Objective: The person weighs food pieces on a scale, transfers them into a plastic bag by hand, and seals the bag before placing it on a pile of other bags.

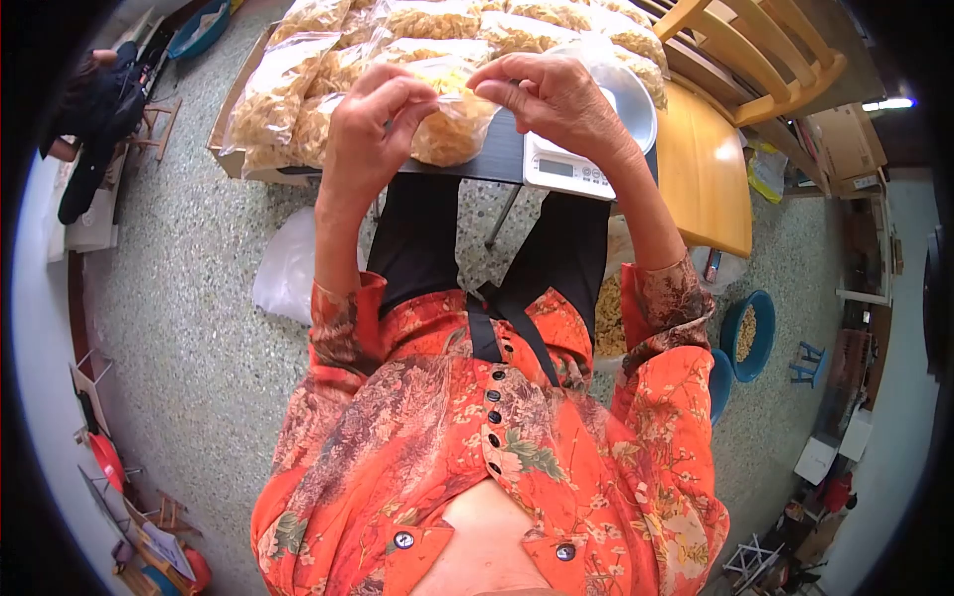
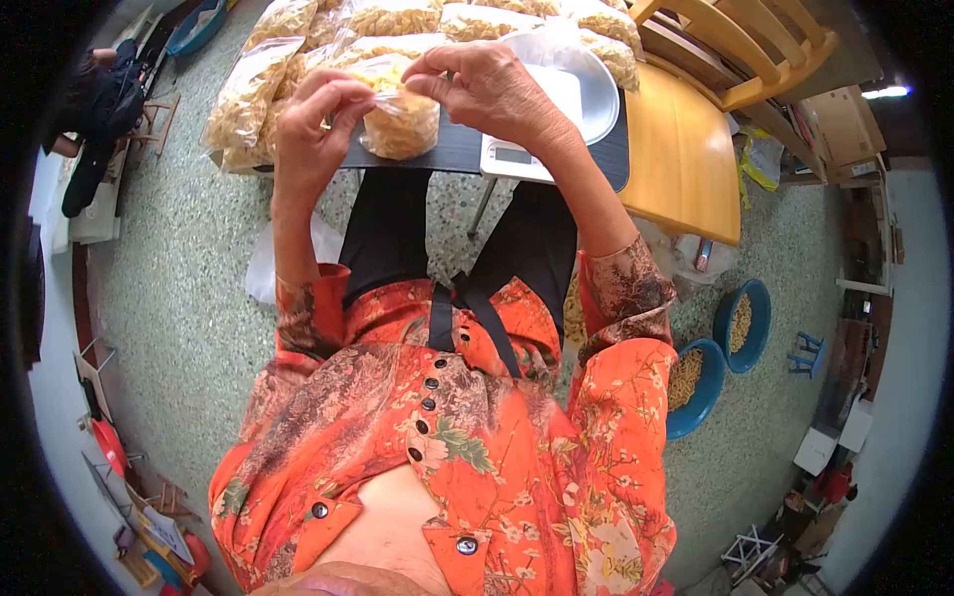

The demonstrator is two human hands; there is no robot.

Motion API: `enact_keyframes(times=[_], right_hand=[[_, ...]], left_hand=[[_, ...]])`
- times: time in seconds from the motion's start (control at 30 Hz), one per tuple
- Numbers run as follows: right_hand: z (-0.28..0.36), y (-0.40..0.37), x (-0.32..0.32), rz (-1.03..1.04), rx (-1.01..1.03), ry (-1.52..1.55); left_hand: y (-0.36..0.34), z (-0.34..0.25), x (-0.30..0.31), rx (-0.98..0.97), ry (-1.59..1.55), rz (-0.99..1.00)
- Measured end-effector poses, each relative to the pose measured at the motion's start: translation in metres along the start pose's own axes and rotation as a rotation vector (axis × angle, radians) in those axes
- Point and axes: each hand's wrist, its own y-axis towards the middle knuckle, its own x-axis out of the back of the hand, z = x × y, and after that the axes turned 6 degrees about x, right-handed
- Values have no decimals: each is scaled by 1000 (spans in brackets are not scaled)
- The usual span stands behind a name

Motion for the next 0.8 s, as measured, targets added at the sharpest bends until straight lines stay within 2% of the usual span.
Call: enact_keyframes(times=[0.03, 0.07, 0.2, 0.37, 0.43, 0.47, 0.5, 0.57, 0.6, 0.63, 0.73, 0.77, 0.8], right_hand=[[5, -2, 5, 115, -137, 9], [-4, -6, -1, 36, 98, -141], [-28, -3, -1, 54, 84, -94], [-27, 5, 13, -11, 35, -28], [-33, 8, 15, 2, 31, -18], [-34, 10, 16, -4, 64, -55], [-34, 8, 16, -9, 67, -55], [-34, 5, 16, -59, -5, 43], [-33, 5, 15, -61, -1, 42], [-33, 4, 14, -72, 10, 62], [-39, -2, 10, -78, 22, 96], [-37, -1, 10, -70, 25, 112], [-33, -4, 10, -78, 13, 98]], left_hand=[[3, 0, 0, 17, -24, 36], [5, 5, 0, 4, -37, 66], [19, 16, 2, -26, 48, 180], [45, 9, 13, -128, 103, 171], [54, 12, 11, -118, 17, 229], [51, 6, 10, 52, -31, 279], [52, 7, 10, 48, -28, 279], [55, 12, 7, -22, 47, 275], [57, 14, 6, -142, 101, 240], [57, 16, 6, -147, 102, 238], [56, 15, 4, -327, 227, 213], [56, 10, 6, -335, 228, 210], [54, 5, 9, -251, 249, 250]])
